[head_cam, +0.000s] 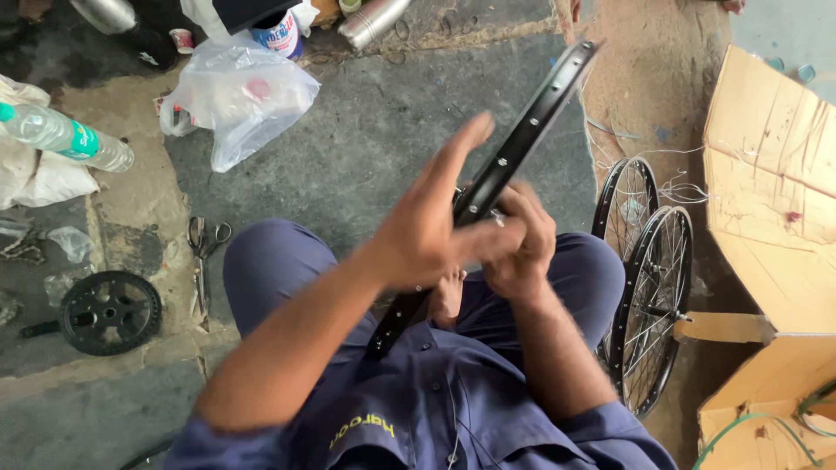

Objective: The person holds and turns a bicycle wheel rim while threading spoke nipples onto the spokes by hand.

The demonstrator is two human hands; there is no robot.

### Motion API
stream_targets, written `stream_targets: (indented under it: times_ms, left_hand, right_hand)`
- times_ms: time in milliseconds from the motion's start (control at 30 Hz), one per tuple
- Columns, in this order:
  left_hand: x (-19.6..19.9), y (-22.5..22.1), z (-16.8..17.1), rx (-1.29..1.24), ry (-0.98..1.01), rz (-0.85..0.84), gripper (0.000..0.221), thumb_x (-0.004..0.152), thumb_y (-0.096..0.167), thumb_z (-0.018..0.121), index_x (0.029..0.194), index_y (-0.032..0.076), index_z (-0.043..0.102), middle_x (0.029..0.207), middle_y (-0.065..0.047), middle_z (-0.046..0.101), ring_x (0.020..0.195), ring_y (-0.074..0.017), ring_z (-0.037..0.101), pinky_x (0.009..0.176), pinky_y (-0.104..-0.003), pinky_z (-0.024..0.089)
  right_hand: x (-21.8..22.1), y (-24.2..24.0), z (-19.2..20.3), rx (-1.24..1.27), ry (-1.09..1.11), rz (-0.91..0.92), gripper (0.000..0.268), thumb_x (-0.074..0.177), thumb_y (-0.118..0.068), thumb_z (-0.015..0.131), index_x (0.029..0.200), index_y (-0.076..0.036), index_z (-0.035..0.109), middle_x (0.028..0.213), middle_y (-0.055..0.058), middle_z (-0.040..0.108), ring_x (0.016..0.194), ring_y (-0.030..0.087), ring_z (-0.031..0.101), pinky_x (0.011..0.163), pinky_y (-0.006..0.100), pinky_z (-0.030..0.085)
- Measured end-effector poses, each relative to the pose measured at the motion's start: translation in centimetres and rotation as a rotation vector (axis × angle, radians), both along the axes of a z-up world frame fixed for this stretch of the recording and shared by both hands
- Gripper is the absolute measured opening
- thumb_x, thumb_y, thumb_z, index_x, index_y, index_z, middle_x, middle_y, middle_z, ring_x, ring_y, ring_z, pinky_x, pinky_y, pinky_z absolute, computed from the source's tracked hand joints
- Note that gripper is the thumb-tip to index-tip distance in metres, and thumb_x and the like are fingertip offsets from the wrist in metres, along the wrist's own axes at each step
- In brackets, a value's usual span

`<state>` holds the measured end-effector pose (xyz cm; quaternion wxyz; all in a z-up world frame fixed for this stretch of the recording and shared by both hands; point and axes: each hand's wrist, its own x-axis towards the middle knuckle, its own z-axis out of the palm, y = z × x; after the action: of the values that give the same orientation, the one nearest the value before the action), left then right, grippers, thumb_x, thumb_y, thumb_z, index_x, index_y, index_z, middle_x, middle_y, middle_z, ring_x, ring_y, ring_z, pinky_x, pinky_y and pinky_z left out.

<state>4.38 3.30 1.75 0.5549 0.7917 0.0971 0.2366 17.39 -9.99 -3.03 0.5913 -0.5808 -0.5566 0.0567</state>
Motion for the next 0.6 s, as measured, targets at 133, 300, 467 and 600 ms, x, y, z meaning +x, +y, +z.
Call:
stream_targets:
  times_ms: [133,300,467,600]
  left_hand:
    - [4.1,1.7,1.2,-0.242,-0.029,-0.107,0.094,0.092,0.02,0.074,0.165,-0.004,0.018,0.167,-0.031,0.032,0.161,-0.0391,0.03,0.131,-0.044,0.025]
    - [-0.5,-0.8,0.4,-0.154,-0.074,-0.041,0.087,0.09,0.011,0.069,0.165,0.001,0.026,0.161,-0.027,0.048,0.15,-0.0326,0.05,0.125,-0.039,0.039]
    - [-4.8,-3.3,-0.9,-0.206,-0.092,-0.032,0.084,0.092,0.01,0.066,0.165,0.005,0.026,0.165,-0.022,0.043,0.144,-0.0272,0.058,0.118,-0.038,0.05]
    - [-5.5,-4.2,-1.7,-0.091,-0.166,-0.034,0.085,0.093,0.008,0.068,0.166,0.008,0.025,0.171,-0.02,0.029,0.153,-0.0299,0.041,0.126,-0.044,0.04]
  right_hand:
    - [-0.9,-0.4,1.8,-0.214,-0.04,-0.207,0.029,0.084,0.001,0.078,0.11,0.001,0.067,0.112,0.018,0.063,0.083,0.022,0.057,0.071,0.034,0.045]
    - [-2.5,-1.7,1.9,-0.116,0.003,-0.078,0.037,0.082,0.003,0.075,0.117,0.005,0.062,0.124,0.017,0.061,0.106,0.021,0.066,0.089,0.032,0.055]
    - [-2.2,-2.5,1.2,0.114,0.494,0.077,0.028,0.094,-0.001,0.076,0.116,0.0,0.058,0.128,0.012,0.062,0.116,0.018,0.067,0.102,0.031,0.059]
    - [-0.3,-2.3,1.1,-0.047,0.219,0.163,0.021,0.097,-0.002,0.073,0.114,0.008,0.063,0.121,0.018,0.068,0.11,0.019,0.068,0.094,0.029,0.055]
